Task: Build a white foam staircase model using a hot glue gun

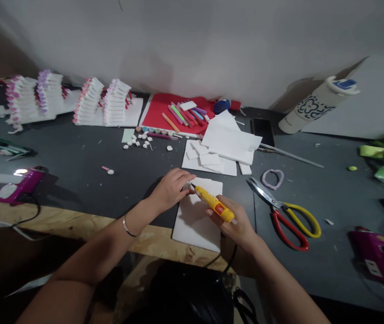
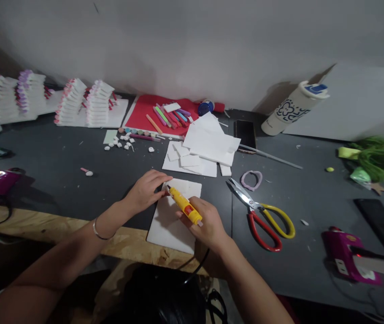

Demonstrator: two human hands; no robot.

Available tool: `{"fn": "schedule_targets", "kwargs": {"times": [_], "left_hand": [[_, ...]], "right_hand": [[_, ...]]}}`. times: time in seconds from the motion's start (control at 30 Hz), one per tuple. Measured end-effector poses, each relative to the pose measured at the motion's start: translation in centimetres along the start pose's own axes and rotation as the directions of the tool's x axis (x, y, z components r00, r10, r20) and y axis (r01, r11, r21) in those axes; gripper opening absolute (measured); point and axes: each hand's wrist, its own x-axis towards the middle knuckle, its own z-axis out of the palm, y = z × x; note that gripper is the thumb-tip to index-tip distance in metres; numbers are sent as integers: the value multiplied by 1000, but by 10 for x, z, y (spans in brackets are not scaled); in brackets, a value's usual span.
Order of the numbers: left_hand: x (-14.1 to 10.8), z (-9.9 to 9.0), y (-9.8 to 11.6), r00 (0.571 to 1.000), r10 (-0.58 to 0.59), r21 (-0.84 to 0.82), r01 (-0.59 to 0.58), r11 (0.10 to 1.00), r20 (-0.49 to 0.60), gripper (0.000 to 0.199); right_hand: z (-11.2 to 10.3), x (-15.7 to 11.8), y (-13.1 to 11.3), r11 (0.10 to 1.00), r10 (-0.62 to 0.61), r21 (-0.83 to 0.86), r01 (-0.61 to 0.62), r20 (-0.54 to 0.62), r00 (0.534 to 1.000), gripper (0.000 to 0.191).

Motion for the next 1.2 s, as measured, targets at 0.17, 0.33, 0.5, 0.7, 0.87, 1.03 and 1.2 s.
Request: {"fn": "schedule_targets", "kwargs": {"times": [0.17,0.33,0.5,0.7,0.87,1.03,1.2], "left_hand": [[0,0,0,999,38,11,-38,999,-35,28],[0,1,-1,992,82,38,-78,996,-94,27],[0,1,-2,989,95,48,-89,995,-116,33],[-2,0,-5,990,75,57,-68,996,-123,39],[-3,0,-10,982,93,81,-81,993,-166,41],[-2,-1,-11,976,96,78,-82,994,-197,42],[-1,-3,-11,974,83,61,-72,996,-210,43]], "right_hand": [[1,0,0,1000,0,-17,0,-4,1000,30],[2,-1,3,1000,-7,-19,7,-7,1000,30],[1,-1,2,1000,-8,-1,8,-18,1000,29],[0,-1,6,1000,-16,23,17,-31,999,28],[-2,-2,7,1000,7,19,-6,-53,999,28],[-6,-1,6,999,31,11,-30,-72,997,30],[-8,0,7,999,47,-4,-48,-99,994,34]]}}
